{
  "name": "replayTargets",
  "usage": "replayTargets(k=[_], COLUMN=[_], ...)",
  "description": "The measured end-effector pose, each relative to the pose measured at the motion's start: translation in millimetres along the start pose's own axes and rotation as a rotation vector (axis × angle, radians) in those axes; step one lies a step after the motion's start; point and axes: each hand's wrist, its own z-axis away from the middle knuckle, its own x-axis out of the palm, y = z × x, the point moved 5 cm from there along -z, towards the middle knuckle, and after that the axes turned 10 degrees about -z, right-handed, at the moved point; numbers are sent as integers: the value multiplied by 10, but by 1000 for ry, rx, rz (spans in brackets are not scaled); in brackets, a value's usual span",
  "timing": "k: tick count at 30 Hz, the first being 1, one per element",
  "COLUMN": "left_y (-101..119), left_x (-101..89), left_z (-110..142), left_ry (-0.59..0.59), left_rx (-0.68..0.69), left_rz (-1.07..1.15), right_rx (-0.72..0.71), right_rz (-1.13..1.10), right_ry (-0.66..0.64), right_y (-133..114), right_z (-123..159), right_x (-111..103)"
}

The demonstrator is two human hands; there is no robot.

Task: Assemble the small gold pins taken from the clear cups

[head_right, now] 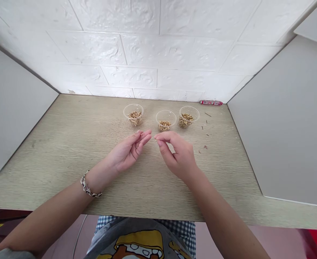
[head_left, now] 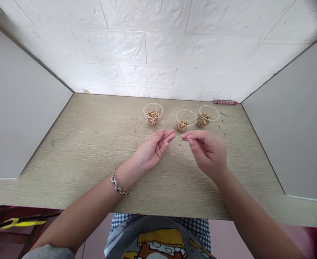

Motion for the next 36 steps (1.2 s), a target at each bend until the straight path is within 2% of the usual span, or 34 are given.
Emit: replayTargets(k=[4,10,15,19,25,30,36], left_y=[-12,11,-18,-27,-28,-35,-42], left_x=[-40,-20,16,20,24,53,117], left_z=[-21,-12,14,38,36,54,115], left_ry=[30,-14,-42,-50,-65,-62,-104], left_rx=[-47,-29,-57,-42,-11,-41,-44], left_rz=[11,29,47,-8,2,-7,-25], right_rx=[-18,-4,30,58,11,25,135], right_rz=[-81,-13,56,78,133,184,136], right_ry=[130,100,148,110,16,-11,-20], right_y=[-78,-113,50,117,30,10,51], right_z=[-58,-232,-194,-115,-91,-109,-107], right_x=[-9,86,1,-29,54,71,66])
